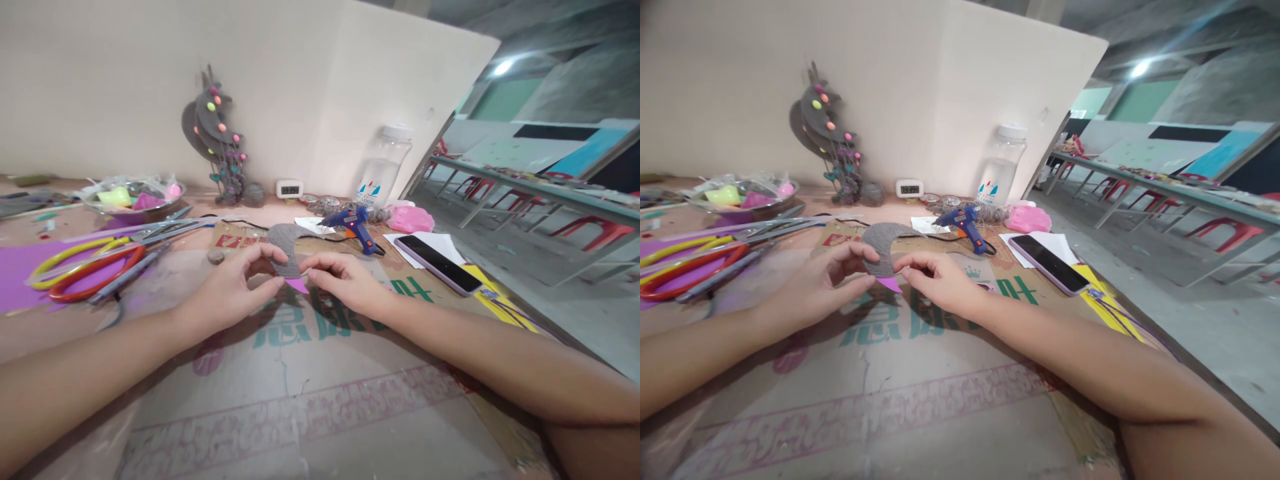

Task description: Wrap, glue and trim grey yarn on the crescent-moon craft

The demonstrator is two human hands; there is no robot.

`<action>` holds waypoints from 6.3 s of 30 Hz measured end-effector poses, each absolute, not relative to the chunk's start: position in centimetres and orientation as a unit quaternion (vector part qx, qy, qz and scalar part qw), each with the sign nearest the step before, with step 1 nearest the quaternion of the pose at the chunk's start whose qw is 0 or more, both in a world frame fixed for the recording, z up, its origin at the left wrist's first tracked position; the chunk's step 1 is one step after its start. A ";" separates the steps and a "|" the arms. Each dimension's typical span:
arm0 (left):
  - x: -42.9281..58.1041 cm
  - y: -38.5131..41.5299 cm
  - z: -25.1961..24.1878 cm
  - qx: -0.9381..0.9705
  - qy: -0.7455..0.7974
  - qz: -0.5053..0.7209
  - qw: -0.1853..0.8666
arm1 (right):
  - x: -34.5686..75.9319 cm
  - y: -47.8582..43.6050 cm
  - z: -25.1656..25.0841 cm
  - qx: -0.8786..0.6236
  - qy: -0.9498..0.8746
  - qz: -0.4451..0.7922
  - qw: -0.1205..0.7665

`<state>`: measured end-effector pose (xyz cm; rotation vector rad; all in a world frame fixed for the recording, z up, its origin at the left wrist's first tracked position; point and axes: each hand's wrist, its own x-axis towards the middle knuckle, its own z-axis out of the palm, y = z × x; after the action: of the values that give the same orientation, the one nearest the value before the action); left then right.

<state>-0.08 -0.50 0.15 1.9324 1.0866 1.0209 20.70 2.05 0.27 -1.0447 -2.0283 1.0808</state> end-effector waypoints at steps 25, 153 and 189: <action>-0.4 -0.1 0.6 0.720 0.497 0.397 0.277 | 20.5 1.9 0.6 -0.432 -0.723 0.416 0.342; -0.3 0.0 0.9 0.775 0.445 0.340 0.293 | 20.4 1.9 0.4 -0.419 -0.756 0.389 0.319; -0.8 0.0 1.5 0.694 0.527 0.426 0.243 | 20.3 1.7 0.3 -0.416 -0.787 0.343 0.299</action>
<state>-0.76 0.03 1.45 1.8968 1.4388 1.1630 20.29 1.69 0.28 -1.1053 -2.0910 0.9119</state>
